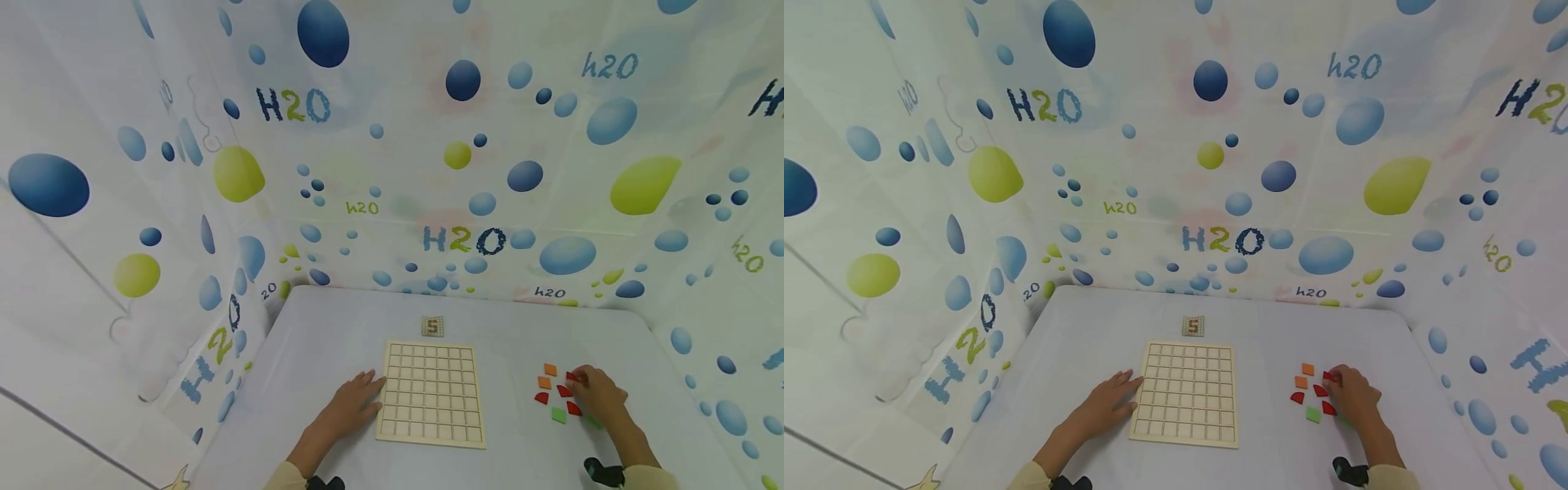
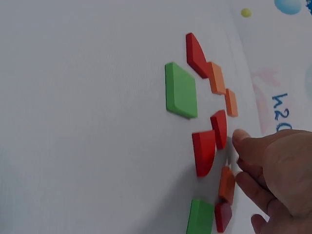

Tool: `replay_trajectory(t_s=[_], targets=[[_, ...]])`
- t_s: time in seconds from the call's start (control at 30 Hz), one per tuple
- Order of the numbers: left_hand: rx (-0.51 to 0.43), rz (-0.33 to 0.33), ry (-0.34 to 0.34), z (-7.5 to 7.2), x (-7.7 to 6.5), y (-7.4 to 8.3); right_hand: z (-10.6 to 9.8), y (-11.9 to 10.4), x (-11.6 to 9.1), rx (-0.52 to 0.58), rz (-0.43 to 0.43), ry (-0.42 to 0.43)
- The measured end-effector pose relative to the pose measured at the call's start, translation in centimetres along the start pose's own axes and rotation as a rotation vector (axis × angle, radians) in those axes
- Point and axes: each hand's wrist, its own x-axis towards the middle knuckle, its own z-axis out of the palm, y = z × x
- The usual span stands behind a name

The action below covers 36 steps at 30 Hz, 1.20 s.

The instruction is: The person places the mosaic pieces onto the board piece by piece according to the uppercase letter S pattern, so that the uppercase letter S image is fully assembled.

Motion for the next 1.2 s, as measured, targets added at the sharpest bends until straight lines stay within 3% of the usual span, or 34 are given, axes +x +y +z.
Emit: replay_trajectory(t_s=[0.2, 0.4, 0.63, 0.87, 1.2], targets=[[0.000, -0.012, 0.002, 0.0, 0.0, 0.1, 0.5, -1.8, 0.6, 0.036, -0.011, 0.029], [-0.008, -0.016, -0.006, 0.1, 0.2, 0.3, 1.1, -6.0, 1.0, 0.052, -0.052, 0.037], [-0.020, -0.015, 0.004, 0.0, 0.4, 0.3, 5.3, -11.4, 1.6, 0.062, -0.144, 0.103], [-0.043, -0.029, -0.002, 0.2, 0.2, 0.0, 8.9, -16.4, 2.1, 0.067, -0.221, 0.102], [-0.051, -0.014, 0.013, 0.0, 0.1, 0.1, 11.7, -20.2, 1.4, 0.025, -0.340, 0.059]])
